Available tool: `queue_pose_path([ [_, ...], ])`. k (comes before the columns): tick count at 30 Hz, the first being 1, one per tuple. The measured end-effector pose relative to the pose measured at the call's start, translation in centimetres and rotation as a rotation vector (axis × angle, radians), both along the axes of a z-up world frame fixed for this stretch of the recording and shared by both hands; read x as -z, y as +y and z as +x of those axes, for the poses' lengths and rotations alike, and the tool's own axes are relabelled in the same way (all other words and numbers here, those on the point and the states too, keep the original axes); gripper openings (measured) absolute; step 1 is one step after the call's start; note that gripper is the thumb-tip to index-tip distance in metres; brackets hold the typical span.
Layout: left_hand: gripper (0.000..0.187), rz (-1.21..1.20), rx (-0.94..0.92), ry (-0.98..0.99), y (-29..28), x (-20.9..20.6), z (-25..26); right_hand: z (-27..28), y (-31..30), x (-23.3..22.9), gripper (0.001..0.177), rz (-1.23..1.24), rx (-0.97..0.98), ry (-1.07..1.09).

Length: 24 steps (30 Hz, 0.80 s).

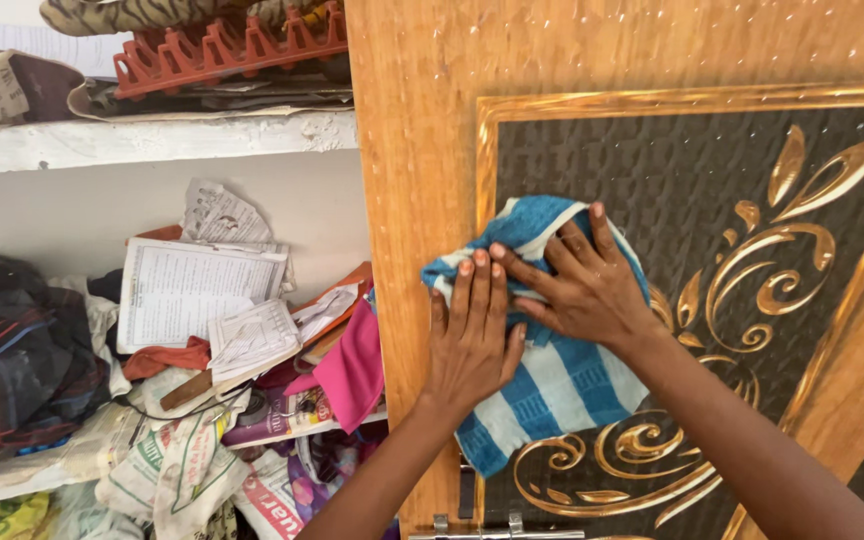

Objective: The person wipes the exterior surface of a decorative wooden closet door with a blue and white striped cloth, moving the cloth across the carved floral patterns and the flat panels.

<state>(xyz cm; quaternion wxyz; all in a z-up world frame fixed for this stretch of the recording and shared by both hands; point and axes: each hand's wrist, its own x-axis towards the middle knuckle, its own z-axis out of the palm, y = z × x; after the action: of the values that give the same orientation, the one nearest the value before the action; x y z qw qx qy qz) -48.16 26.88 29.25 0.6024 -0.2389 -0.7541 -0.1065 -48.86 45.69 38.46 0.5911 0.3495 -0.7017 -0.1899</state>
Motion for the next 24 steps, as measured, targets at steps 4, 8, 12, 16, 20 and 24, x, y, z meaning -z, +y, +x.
queue_pose_path([
  [4, 0.075, -0.009, -0.025, 0.062, 0.9, -2.3, -1.3, -0.3, 1.0, -1.9, 0.065, -0.015, 0.082, -0.033],
  [8, 0.074, -0.034, -0.036, 0.089, 1.1, -3.6, -2.0, -0.5, 1.5, -3.1, 0.065, -0.019, 0.090, 0.024],
  [12, 0.075, -0.034, -0.023, 0.095, 1.4, -4.1, -2.3, -0.7, 1.7, -3.6, 0.067, -0.027, 0.042, 0.050],
  [16, 0.078, -0.046, -0.013, 0.085, 2.1, -4.7, -2.5, -1.0, 2.7, -4.3, 0.069, -0.004, 0.083, 0.040],
  [20, 0.078, -0.082, -0.083, 0.133, 3.3, -7.2, -3.2, -1.6, 4.5, -6.0, 0.073, -0.017, 0.137, 0.035],
  [24, 0.079, -0.103, -0.085, 0.153, 3.7, -9.3, -3.1, -1.7, 5.3, -7.0, 0.073, -0.092, 0.084, 0.017],
])
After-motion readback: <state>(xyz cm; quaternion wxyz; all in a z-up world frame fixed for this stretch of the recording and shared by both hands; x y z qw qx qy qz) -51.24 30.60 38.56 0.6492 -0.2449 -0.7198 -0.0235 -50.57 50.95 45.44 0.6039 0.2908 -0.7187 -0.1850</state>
